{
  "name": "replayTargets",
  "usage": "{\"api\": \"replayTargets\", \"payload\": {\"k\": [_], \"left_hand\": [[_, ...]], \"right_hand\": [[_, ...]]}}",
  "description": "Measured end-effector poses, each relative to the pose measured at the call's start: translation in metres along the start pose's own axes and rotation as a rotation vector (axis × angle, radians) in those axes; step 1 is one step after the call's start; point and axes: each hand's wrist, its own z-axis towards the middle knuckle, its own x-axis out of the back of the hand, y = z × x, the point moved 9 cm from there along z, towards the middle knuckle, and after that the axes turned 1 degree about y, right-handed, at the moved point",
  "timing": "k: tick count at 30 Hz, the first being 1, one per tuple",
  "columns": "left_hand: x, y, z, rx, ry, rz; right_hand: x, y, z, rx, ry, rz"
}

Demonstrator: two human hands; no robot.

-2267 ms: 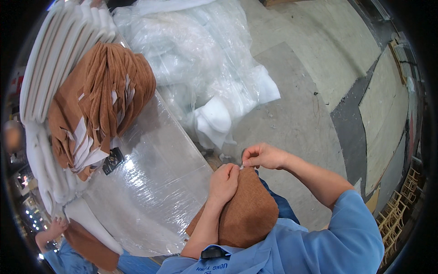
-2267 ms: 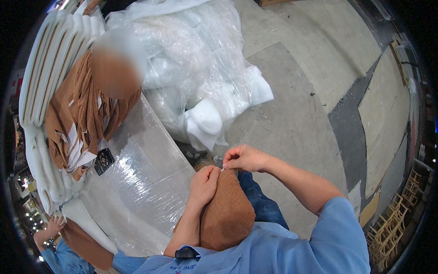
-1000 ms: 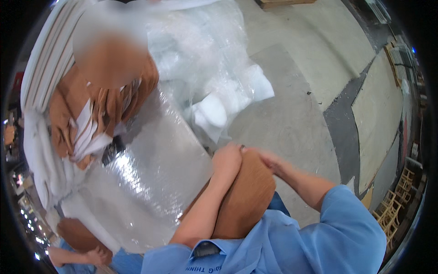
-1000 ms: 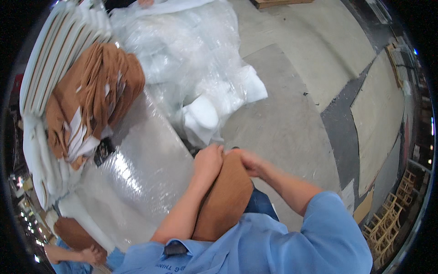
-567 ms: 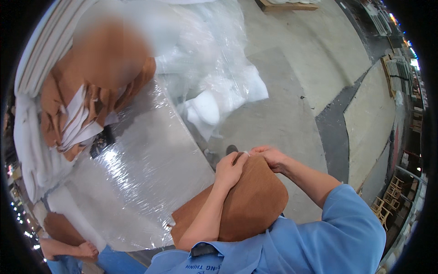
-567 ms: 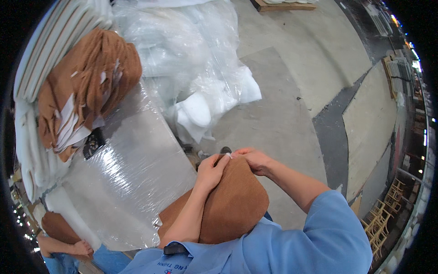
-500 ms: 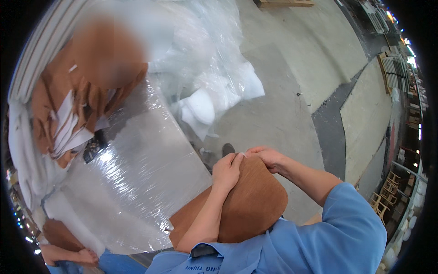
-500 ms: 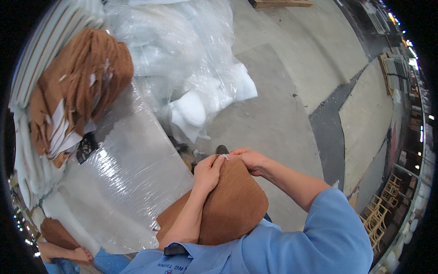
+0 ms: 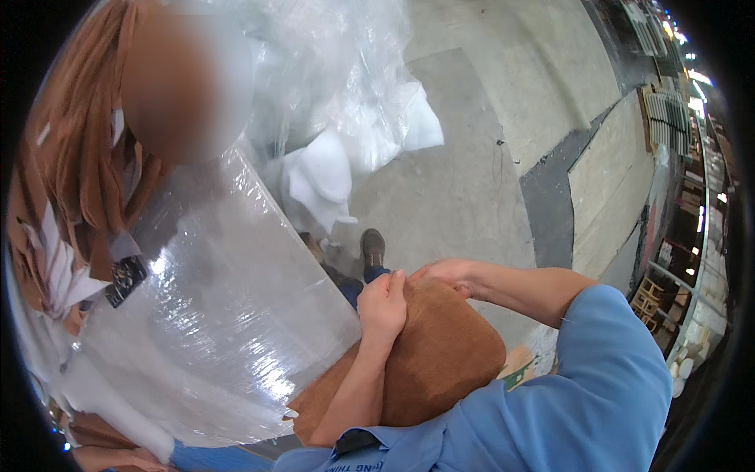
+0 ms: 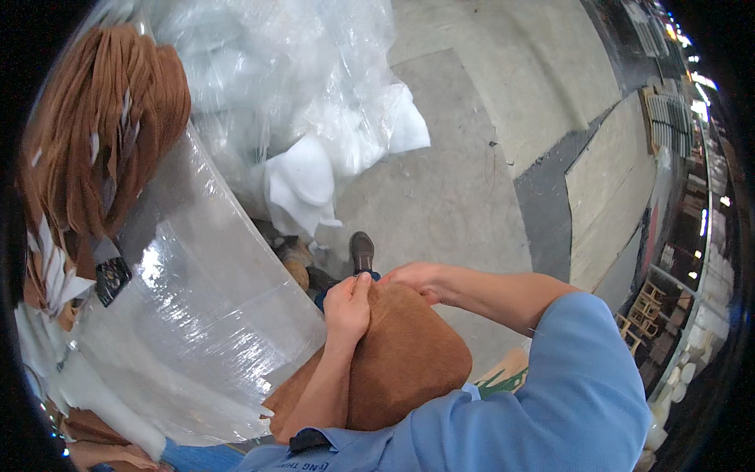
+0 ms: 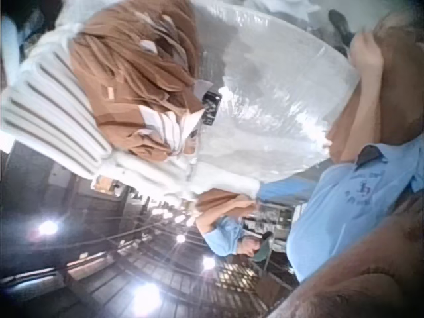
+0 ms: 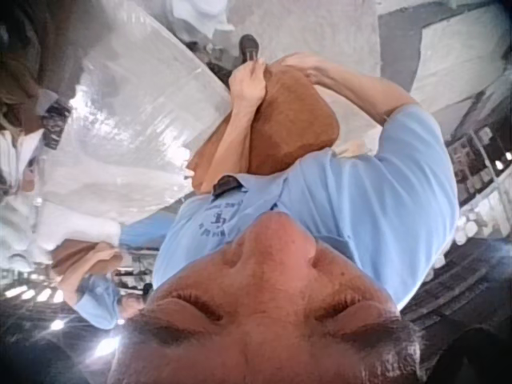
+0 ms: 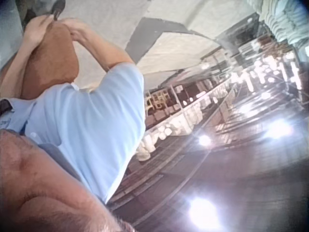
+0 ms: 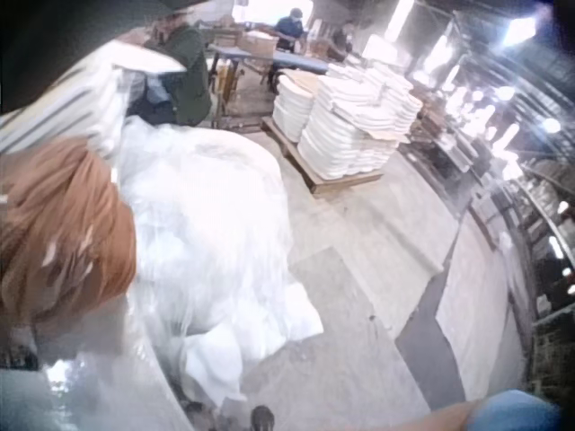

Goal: The person inserts white foam inserts into brown fabric covers, aligns edges, and places the finished cushions on a nearby stack. The person repeats this process for multiple cushions while coworkers handle similar items nearby.

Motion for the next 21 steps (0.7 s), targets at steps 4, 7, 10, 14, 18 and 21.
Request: {"api": "replayTargets", "payload": {"k": [4, 7, 10, 14, 18, 21], "left_hand": [[0.001, 0.0, -0.002, 0.003, -0.054, -0.008], [0.0, 0.013, -0.009, 0.09, -0.201, -0.073], [0.002, 0.042, -0.017, -0.039, -0.213, 0.117], [0.001, 0.104, -0.027, -0.258, -0.194, 0.31], [-0.051, 0.086, -0.035, -0.223, -0.452, 0.469], [-0.063, 0.065, -0.031, -0.163, -0.488, 0.431]], "right_hand": [[0.004, 0.007, 0.012, 0.083, 0.002, 0.076], [0.009, 0.012, 0.029, 0.325, -0.146, 0.225], [0.029, 0.011, 0.012, 0.632, -0.149, 0.491], [0.038, 0.001, -0.042, 0.861, -0.094, 0.686], [0.005, 0.005, -0.052, 0.881, -0.294, 0.716], [-0.006, -0.007, -0.042, 0.885, -0.307, 0.679]]}}
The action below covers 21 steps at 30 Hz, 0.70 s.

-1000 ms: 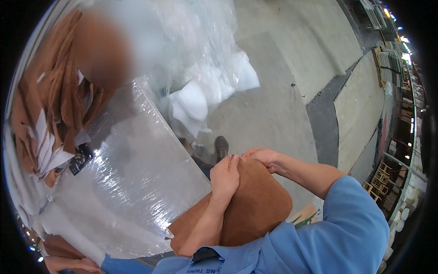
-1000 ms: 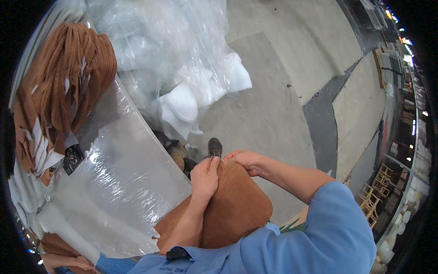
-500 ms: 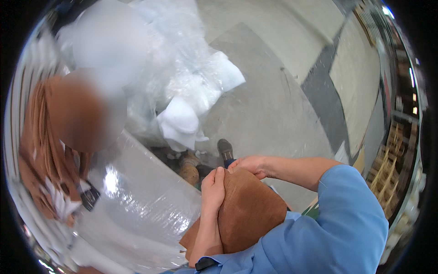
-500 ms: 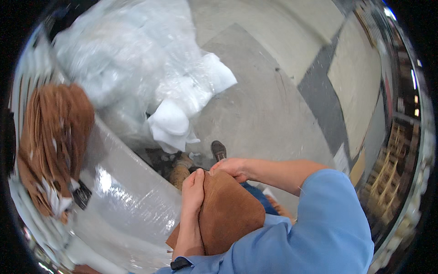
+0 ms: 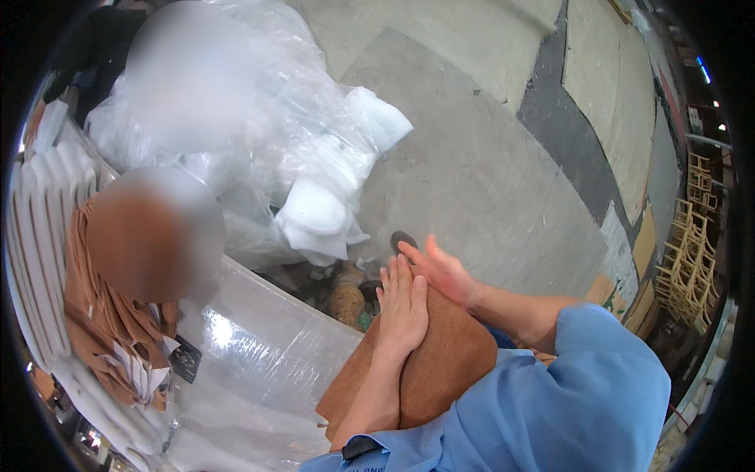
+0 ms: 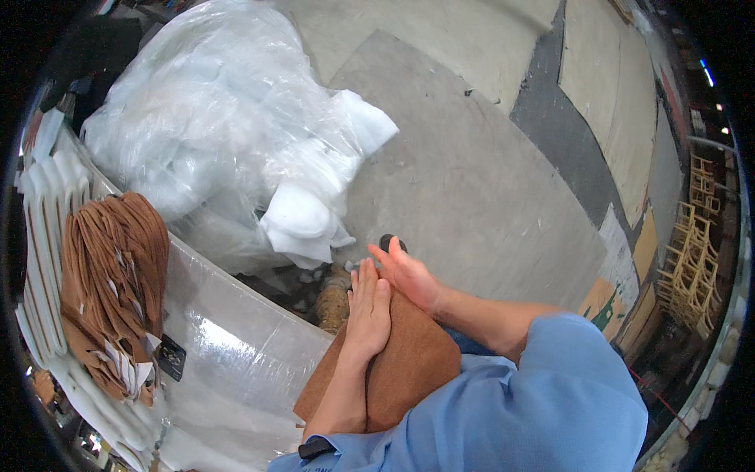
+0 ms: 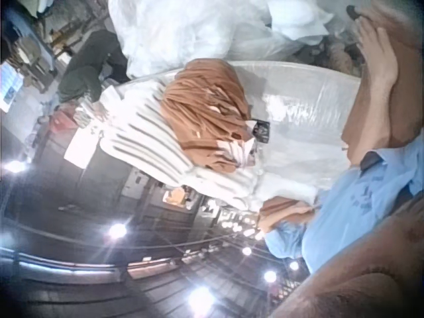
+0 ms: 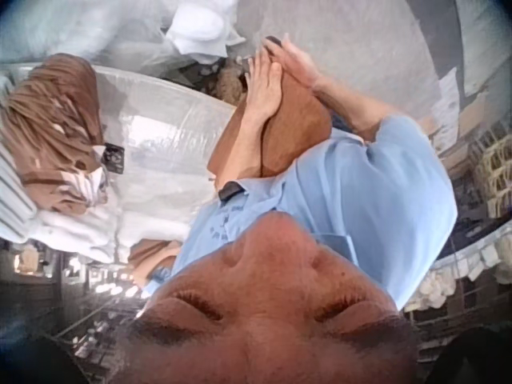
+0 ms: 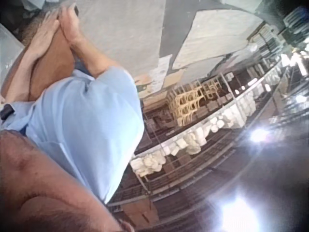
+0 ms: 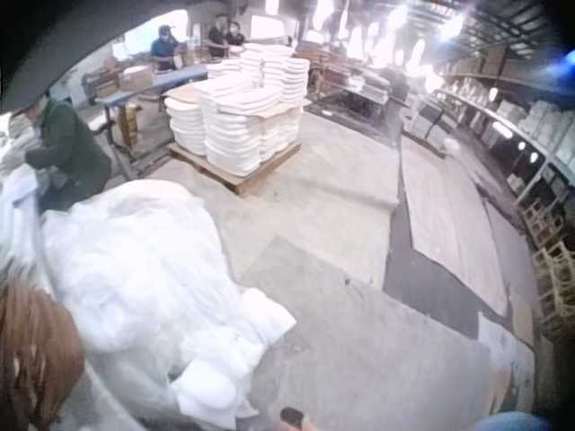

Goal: The person inserts white foam inserts into brown fabric covers, aligns edges, and places the finished cushions on a nearby stack. The person repeats this process for multiple cushions while coworkers handle similar items nearby.

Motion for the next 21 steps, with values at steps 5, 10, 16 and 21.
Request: {"api": "replayTargets", "payload": {"k": [5, 10, 16, 21], "left_hand": [[0.0, -0.019, 0.012, 0.009, 0.045, -0.177], [0.017, -0.02, 0.009, 0.033, 0.115, -0.253], [0.045, -0.019, -0.037, -0.096, 0.213, -0.462], [0.036, 0.039, -0.084, 0.069, 0.133, -0.867]], "right_hand": [[0.004, 0.018, 0.023, -0.079, 0.066, -0.013], [0.033, 0.042, 0.07, -0.089, -0.012, -0.068], [0.01, 0.005, 0.038, -0.072, 0.238, -0.228], [0.018, -0.038, -0.008, 0.123, 0.315, -0.21]]}}
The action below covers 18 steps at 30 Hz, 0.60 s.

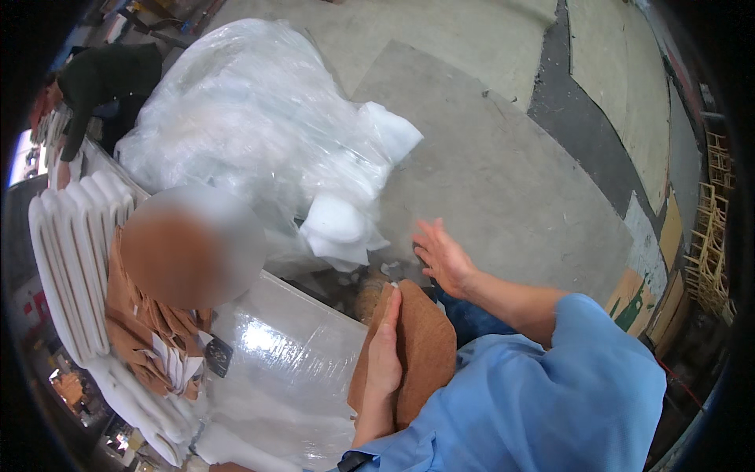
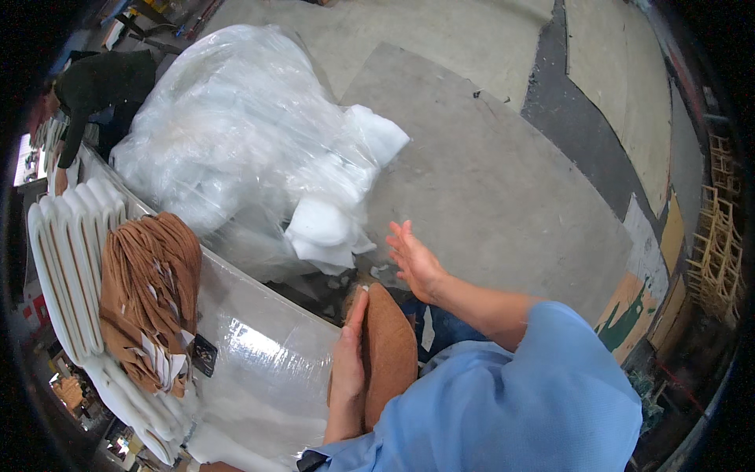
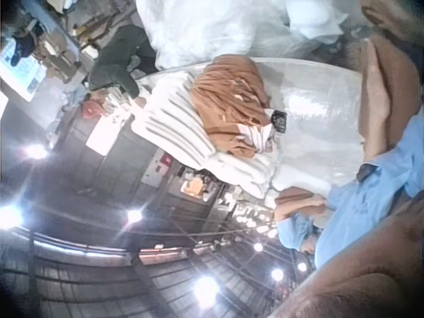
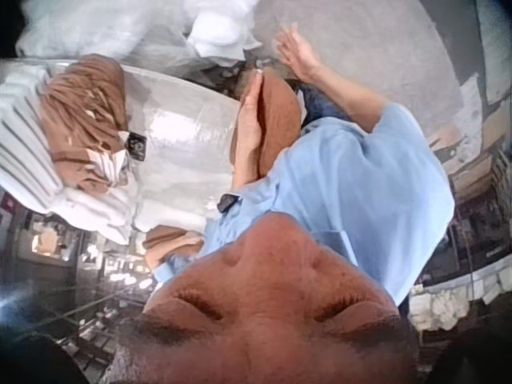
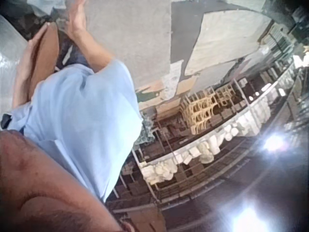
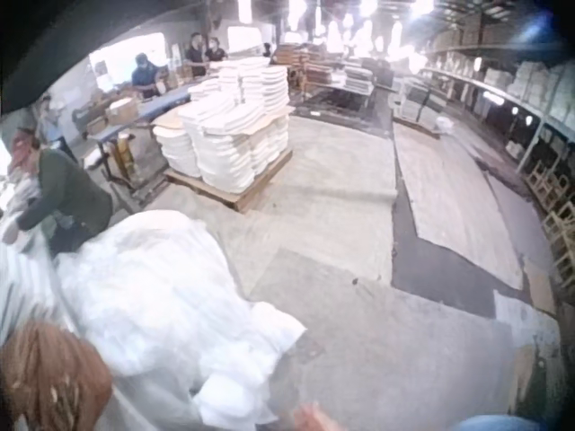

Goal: The person inserts white foam inserts into brown fabric covers, aligns edges, and places the finished cushions on a nearby stack. The person repeats this process for multiple cushions while coworkers handle similar items nearby.

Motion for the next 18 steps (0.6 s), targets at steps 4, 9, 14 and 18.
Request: {"api": "replayTargets", "payload": {"k": [4, 9, 14, 18], "left_hand": [[0.005, -0.009, 0.006, -0.21, -0.103, 0.396], [0.03, -0.023, 0.029, -0.333, -0.125, 0.492], [0.048, -0.033, 0.039, -0.29, -0.126, 0.36], [0.051, -0.038, 0.041, -0.312, -0.11, 0.387]], "right_hand": [[-0.026, 0.021, -0.011, -0.014, -0.172, 0.024], [-0.054, 0.046, 0.017, -0.079, -0.259, -0.033], [-0.072, 0.048, 0.009, -0.12, -0.26, -0.146], [-0.082, 0.04, -0.003, -0.128, -0.345, -0.318]]}}
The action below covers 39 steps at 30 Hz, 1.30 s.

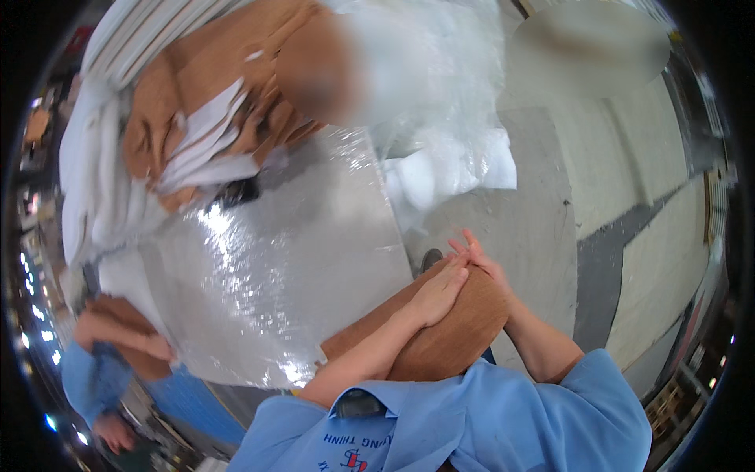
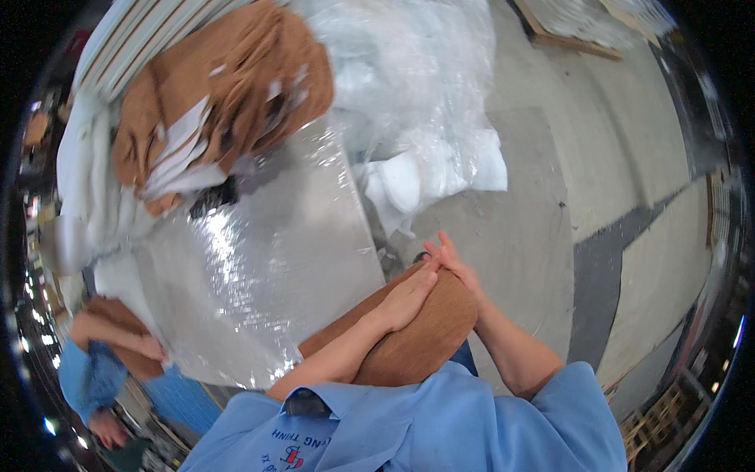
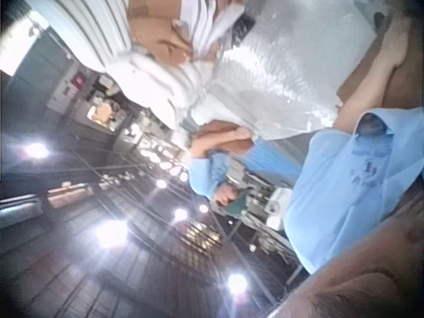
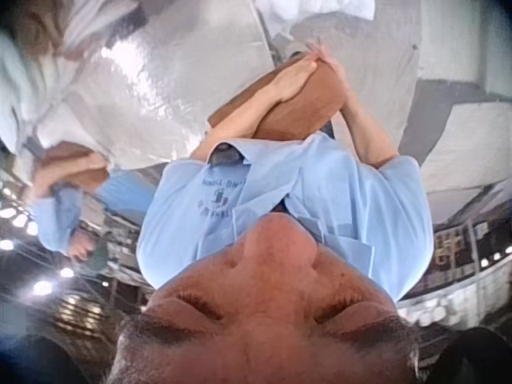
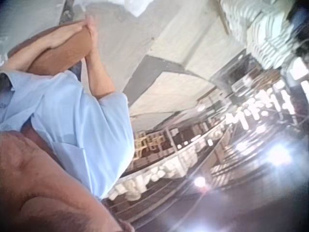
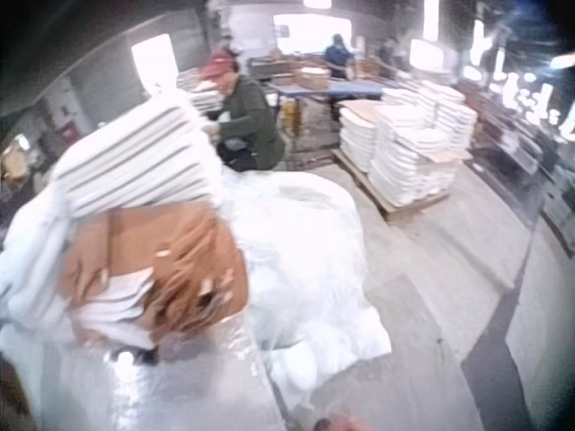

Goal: The person inserts white foam inserts into brown fabric covers, aligns edges, and places the finished cushions on a nearby stack. The person repeats this process for multiple cushions while coworkers handle similar items nearby.

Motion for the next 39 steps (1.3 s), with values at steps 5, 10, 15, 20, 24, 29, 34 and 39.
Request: {"api": "replayTargets", "payload": {"k": [5, 10, 15, 20, 24, 29, 34, 39], "left_hand": [[0.014, 0.024, -0.029, -0.126, 0.217, 0.222], [0.081, 0.049, -0.172, 0.014, 0.493, 0.462], [0.115, -0.04, -0.384, 0.708, 0.724, 0.556], [0.025, -0.103, -0.408, 0.81, 0.735, -0.642], [0.013, -0.143, -0.398, 0.802, 0.809, -0.684], [0.021, -0.17, -0.391, 0.919, 0.757, -0.431], [0.035, -0.18, -0.381, 0.871, 0.745, -0.584], [0.049, -0.185, -0.373, 1.024, 0.68, -0.671]], "right_hand": [[-0.008, -0.015, -0.02, -0.113, -0.015, -0.242], [0.006, -0.037, -0.05, -0.422, 0.078, -0.553], [-0.046, -0.062, -0.105, -0.533, -0.015, -0.765], [-0.035, -0.047, -0.096, -0.659, 0.011, -0.9], [-0.016, -0.035, -0.083, -0.739, 0.091, -0.999], [-0.032, -0.023, -0.086, -0.767, 0.268, -0.946], [-0.032, -0.019, -0.071, -0.852, 0.382, -0.933], [-0.018, -0.014, -0.049, -0.877, 0.385, -0.897]]}}
